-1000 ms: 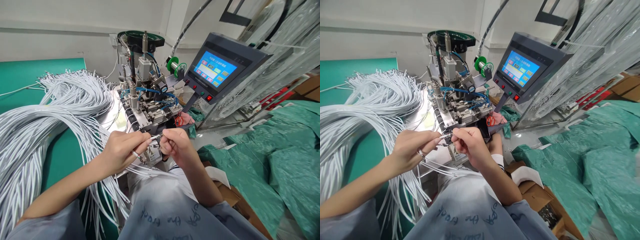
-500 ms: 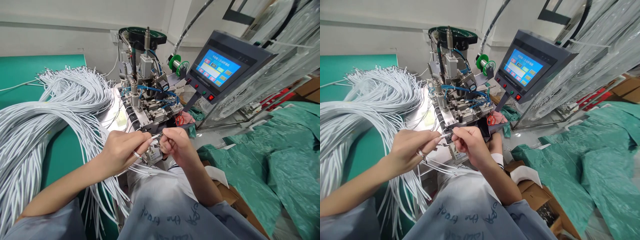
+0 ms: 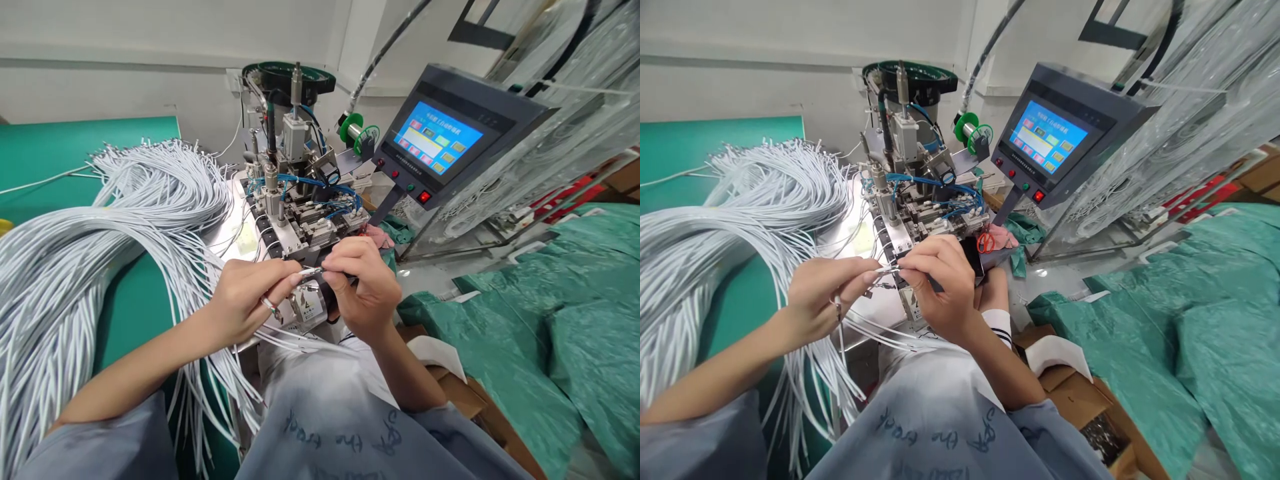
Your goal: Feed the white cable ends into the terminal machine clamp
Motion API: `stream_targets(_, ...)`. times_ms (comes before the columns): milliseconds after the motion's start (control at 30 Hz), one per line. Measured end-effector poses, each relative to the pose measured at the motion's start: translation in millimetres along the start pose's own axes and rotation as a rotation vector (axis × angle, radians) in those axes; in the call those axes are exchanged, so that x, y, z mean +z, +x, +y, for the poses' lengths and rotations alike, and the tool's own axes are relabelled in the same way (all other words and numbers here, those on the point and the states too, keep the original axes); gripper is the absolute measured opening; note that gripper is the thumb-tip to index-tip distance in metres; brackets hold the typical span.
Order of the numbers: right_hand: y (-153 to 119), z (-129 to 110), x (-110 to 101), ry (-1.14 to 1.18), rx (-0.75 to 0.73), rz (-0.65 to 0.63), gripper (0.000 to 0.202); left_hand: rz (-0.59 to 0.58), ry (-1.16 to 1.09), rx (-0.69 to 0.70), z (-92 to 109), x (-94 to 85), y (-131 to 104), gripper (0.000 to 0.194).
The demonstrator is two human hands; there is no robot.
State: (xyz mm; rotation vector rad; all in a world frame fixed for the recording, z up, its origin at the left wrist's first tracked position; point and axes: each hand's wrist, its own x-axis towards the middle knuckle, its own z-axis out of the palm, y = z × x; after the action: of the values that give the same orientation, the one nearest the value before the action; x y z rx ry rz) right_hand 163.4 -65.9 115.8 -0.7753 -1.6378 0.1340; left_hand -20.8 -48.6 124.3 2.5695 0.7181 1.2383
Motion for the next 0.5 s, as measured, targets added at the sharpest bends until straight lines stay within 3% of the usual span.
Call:
stream_targets(267, -2.2, 1.6, 1.5, -0.049, -0.072, 0.055, 0.016, -0.017, 0.009, 0.015, 0.0, 2.0, 0.6, 0.012)
stream_targets(500, -5.6, 2.8, -1.9, 0.079, 0.112, -0.043, 0.011, -0.023, 0.008, 0.031, -2.7, 2.6, -0.8, 0.011)
